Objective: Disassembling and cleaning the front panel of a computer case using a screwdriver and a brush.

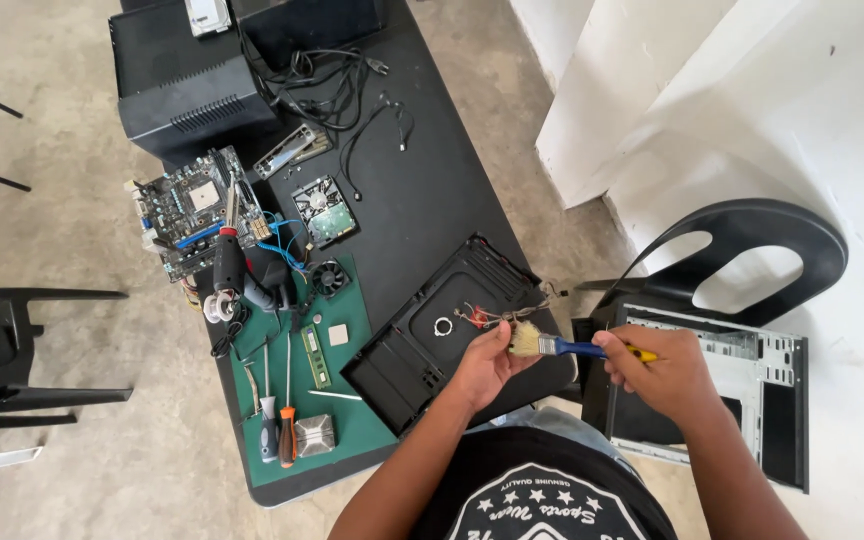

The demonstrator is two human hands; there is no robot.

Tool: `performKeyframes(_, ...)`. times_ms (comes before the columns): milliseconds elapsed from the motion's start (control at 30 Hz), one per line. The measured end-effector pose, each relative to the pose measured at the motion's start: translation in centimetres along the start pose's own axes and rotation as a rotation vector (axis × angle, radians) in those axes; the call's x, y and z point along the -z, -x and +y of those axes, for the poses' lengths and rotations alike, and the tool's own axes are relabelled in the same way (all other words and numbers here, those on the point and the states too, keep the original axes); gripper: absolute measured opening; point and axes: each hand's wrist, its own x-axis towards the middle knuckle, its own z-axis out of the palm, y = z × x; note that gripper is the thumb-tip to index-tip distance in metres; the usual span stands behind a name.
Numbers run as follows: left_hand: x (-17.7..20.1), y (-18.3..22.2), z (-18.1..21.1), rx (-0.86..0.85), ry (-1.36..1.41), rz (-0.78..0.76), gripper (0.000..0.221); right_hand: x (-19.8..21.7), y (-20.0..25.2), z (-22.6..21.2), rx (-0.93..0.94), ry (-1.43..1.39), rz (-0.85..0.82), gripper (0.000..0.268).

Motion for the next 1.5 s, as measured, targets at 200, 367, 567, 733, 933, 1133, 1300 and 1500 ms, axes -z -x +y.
performKeyframes(200, -5.6, 2.5, 1.4, -0.025, -0.135, -0.040, 0.047, 0.0, 0.1, 1.6, -0.001, -0.020, 0.082, 0.020)
performKeyframes(367, -0.6, 0.2, 0.4, -0.015, -0.073, 0.030, 0.041, -0.2, 0.2, 1.3, -0.061, -0.079, 0.008, 0.020)
performKeyframes(567, -3.8, 2.0, 0.3, -0.006, -0.117, -0.040, 0.042, -0.4, -0.3, 0.7, -0.013, -0.079, 0.055, 0.022)
performKeyframes(733, -4.0, 2.0, 0.3, 0.012, 0.034, -0.006, 0.044, 0.4, -1.0, -1.0, -0.117, -0.056, -0.038, 0.025)
performKeyframes(933, -2.4, 1.0, 0.6, -0.086, -0.101, -0.069, 0.048, -1.0, -0.3, -1.0, -0.112, -0.095, 0.042, 0.023)
performKeyframes(1133, -4.3, 2.1, 0.3, -0.011, 0.035, -0.050, 0.047, -0.2, -0.8, -1.2, -0.136, -0.030, 0.040, 0.028)
performKeyframes(1300, 2.1, -0.5, -3.1, -0.051, 0.108, 0.040, 0.026, -0.3, -0.1, -0.4, -0.248, -0.035, -0.071, 0.025)
performKeyframes(1500, -1.4, 0.0, -0.3, -0.098, -0.044, -0.035, 0.040, -0.4, 0.0, -2.0, -0.043, 0.019, -0.065, 0.029)
